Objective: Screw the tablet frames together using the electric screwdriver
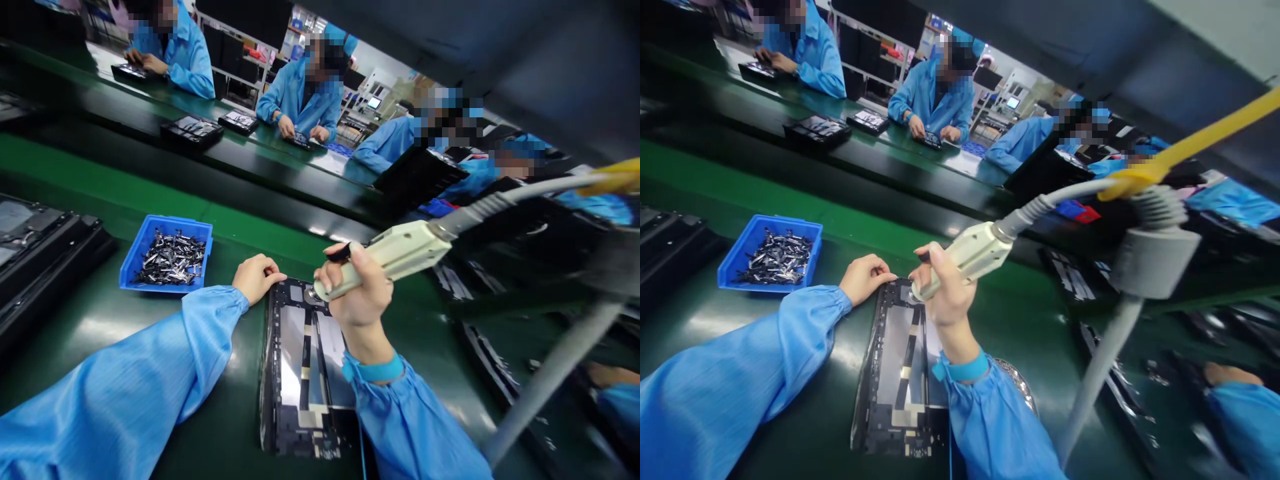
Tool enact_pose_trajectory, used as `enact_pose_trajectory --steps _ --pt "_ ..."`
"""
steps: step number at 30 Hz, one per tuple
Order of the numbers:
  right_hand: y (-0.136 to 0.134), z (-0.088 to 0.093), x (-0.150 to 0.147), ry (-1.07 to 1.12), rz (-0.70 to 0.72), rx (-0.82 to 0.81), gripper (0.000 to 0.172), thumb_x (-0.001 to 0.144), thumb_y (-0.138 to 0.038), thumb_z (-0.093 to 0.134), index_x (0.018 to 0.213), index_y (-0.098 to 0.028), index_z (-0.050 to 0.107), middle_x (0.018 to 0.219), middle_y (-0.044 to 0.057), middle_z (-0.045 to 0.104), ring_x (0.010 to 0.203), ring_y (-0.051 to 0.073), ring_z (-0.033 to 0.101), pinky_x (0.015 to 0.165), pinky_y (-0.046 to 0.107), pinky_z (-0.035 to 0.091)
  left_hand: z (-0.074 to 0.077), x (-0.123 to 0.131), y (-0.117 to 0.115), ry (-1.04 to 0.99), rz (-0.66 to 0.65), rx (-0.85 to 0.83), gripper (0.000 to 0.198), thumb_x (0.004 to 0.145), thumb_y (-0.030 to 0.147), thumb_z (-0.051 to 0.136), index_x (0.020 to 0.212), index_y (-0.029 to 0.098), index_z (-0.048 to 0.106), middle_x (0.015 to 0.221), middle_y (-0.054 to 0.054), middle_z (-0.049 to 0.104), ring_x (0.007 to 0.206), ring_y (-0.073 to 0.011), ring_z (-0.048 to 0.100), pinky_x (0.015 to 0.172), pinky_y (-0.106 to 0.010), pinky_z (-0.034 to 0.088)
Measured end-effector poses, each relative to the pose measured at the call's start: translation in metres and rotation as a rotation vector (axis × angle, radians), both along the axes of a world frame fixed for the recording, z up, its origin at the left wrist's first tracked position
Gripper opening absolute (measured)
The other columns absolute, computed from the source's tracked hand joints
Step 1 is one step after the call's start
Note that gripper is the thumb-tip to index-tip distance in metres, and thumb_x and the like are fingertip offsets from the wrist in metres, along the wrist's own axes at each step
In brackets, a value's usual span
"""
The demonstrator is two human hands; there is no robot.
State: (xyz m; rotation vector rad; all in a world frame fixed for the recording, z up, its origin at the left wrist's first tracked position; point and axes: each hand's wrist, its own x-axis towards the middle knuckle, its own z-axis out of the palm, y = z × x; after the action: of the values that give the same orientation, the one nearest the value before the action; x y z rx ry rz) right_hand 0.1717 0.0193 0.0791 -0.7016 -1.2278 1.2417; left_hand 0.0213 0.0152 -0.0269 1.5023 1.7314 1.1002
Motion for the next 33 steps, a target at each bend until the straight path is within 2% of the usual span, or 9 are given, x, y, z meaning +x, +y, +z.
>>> enact_pose_trajectory --steps 5,11,16,22,29,33 --pt "0.014 -0.006 -0.019 0.017 -0.034 -0.044 0.035 0.073 -0.052 0.08 0.069 -0.018 0.072 0.038 -0.008 0.042 0.033 0.009 0.041 0.042 0.025 0.048 0.002 0.002 0.002 -0.006 0.023 -0.02 0.014 0.083 0.026 0.083 0.074 0.019 0.074 0.086 0.001 0.068 0.065 -0.0117 0.054 0.069 -0.027 0.041" --pt "0.026 -0.018 -0.031 0.027 -0.05 -0.046 0.035 0.072 -0.052 0.079 0.069 -0.018 0.071 0.038 -0.007 0.043 0.033 0.01 0.042 0.042 0.025 0.047 0.004 -0.003 0.007 -0.045 -0.035 -0.092 0.018 0.084 0.032 0.081 0.071 0.02 0.076 0.068 0.001 0.069 0.064 -0.0156 0.058 0.068 -0.028 0.042" --pt "0.035 -0.03 -0.04 0.072 -0.035 -0.076 0.034 0.07 -0.051 0.08 0.068 -0.018 0.071 0.037 -0.007 0.045 0.034 0.009 0.042 0.042 0.023 0.046 0.008 -0.004 0.008 -0.015 -0.028 -0.149 0.015 0.087 0.029 0.075 0.077 0.018 0.079 0.067 0.0 0.069 0.064 -0.0165 0.06 0.067 -0.028 0.042" --pt "0.037 -0.035 -0.043 0.094 -0.027 -0.093 0.034 0.07 -0.051 0.08 0.068 -0.018 0.072 0.038 -0.007 0.045 0.034 0.008 0.043 0.043 0.023 0.046 0.01 -0.001 0.007 0.016 -0.016 -0.167 0.007 0.085 0.022 0.075 0.08 0.018 0.08 0.07 -0.001 0.072 0.067 -0.017 0.063 0.068 -0.027 0.043" --pt "0.035 -0.038 -0.047 0.063 -0.023 -0.068 0.033 0.072 -0.05 0.079 0.067 -0.019 0.069 0.038 -0.008 0.043 0.033 0.009 0.043 0.043 0.023 0.047 0.013 0.0 0.005 0.038 -0.012 -0.176 0.009 0.086 0.018 0.073 0.081 0.019 0.08 0.07 -0.001 0.072 0.068 -0.018 0.064 0.071 -0.027 0.043" --pt "0.035 -0.039 -0.049 0.022 -0.01 -0.078 0.034 0.071 -0.051 0.08 0.063 -0.02 0.066 0.038 -0.008 0.045 0.033 0.009 0.042 0.042 0.025 0.048 0.012 0.0 0.005 0.042 -0.003 -0.174 0.009 0.085 0.016 0.072 0.083 0.019 0.08 0.076 -0.002 0.074 0.072 -0.0193 0.065 0.072 -0.027 0.043"
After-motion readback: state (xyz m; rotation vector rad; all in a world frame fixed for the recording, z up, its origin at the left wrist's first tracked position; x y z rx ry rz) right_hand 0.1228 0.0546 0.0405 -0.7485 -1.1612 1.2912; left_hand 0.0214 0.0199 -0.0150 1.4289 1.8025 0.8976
